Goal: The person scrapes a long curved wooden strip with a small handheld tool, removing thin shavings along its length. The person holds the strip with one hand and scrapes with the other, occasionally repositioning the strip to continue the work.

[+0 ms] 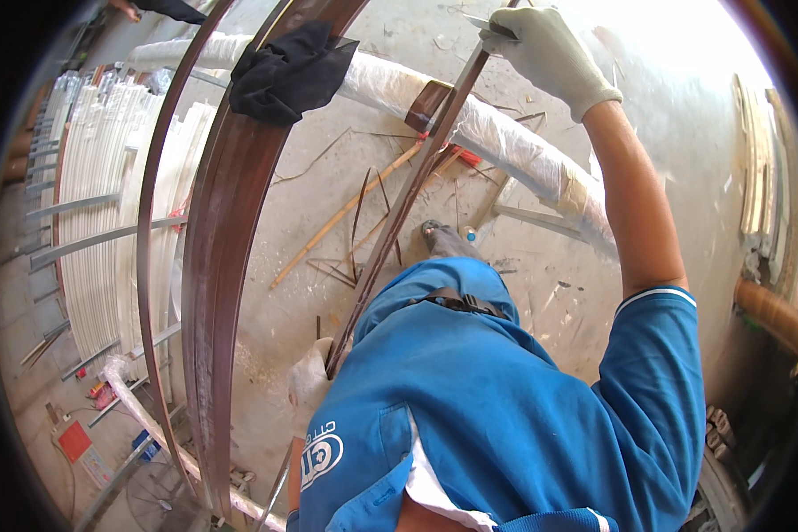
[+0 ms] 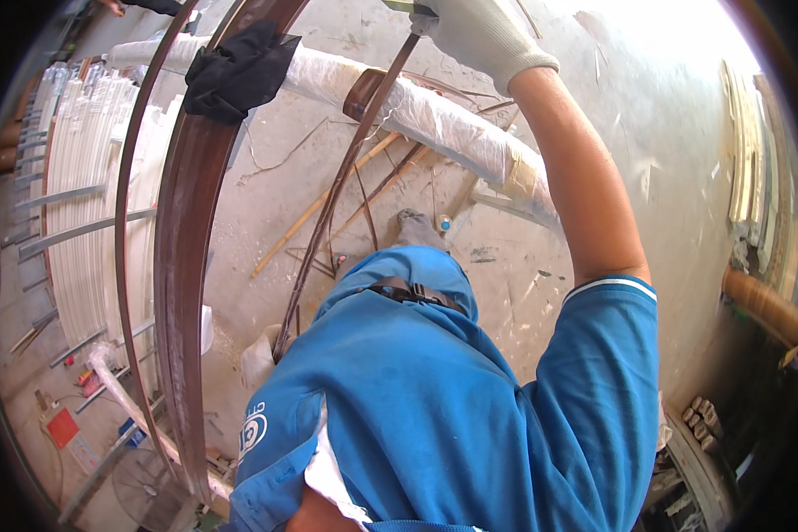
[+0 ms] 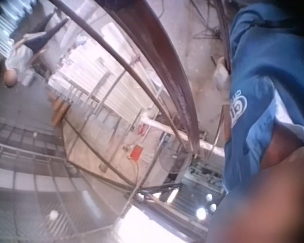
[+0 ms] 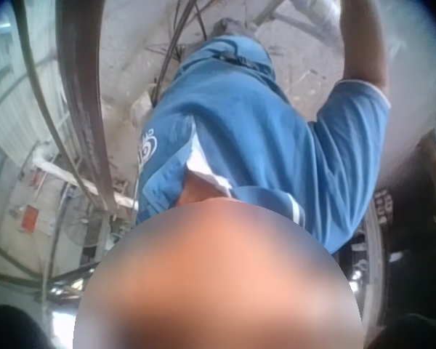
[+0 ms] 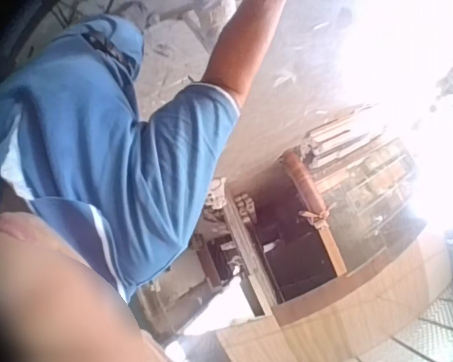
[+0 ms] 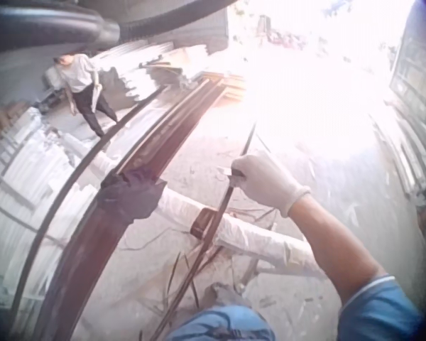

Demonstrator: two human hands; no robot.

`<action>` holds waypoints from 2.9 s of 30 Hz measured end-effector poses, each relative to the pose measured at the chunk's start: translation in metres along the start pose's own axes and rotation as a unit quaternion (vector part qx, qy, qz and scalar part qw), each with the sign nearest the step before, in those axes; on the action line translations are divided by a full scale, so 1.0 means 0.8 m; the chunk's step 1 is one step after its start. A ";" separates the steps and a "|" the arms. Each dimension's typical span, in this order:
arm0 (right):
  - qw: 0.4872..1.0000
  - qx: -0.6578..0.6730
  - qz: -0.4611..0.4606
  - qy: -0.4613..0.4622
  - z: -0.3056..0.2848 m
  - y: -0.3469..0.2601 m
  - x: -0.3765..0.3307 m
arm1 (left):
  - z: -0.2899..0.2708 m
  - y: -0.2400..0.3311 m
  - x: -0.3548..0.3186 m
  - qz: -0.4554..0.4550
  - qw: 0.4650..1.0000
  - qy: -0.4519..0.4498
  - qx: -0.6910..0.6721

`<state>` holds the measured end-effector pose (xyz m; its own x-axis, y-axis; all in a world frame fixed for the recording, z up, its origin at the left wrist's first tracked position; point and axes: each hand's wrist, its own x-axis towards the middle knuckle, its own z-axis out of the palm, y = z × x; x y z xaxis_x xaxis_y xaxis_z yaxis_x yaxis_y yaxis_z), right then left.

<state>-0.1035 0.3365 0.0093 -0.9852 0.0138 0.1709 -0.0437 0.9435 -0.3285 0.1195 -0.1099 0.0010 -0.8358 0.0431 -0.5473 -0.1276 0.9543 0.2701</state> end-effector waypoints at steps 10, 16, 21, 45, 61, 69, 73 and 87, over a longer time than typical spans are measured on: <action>0.997 0.045 0.007 0.058 0.010 0.003 -0.007 | -0.002 -0.001 0.000 0.013 0.999 -0.005 -0.039; 0.976 0.176 0.130 0.007 0.016 0.026 -0.031 | 0.008 -0.007 -0.002 0.034 0.999 0.029 0.028; 0.959 0.258 0.121 0.003 0.027 0.028 -0.031 | 0.021 -0.009 0.000 0.005 0.998 0.019 0.057; 0.983 -0.093 -0.053 0.151 0.022 0.027 -0.039 | 0.018 0.003 -0.001 0.046 0.996 0.067 0.042; 0.947 0.314 0.029 0.068 0.040 0.053 -0.042 | 0.004 0.017 0.000 -0.003 0.999 0.027 -0.017; 0.953 0.221 -0.117 0.171 0.058 0.043 -0.016 | -0.008 0.014 0.004 0.002 0.998 0.011 -0.060; 0.945 0.122 -0.114 0.282 0.068 0.037 -0.012 | -0.015 0.020 0.004 -0.012 0.999 -0.008 -0.053; 0.817 0.554 0.107 0.119 0.074 0.057 -0.010 | -0.030 0.027 0.006 -0.024 0.996 -0.048 -0.071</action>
<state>-0.1078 0.3599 -0.0622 -0.9357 0.3274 0.1313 -0.1272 0.0340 -0.9913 0.1002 -0.0958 0.0235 -0.7731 0.0333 -0.6333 -0.2453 0.9052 0.3471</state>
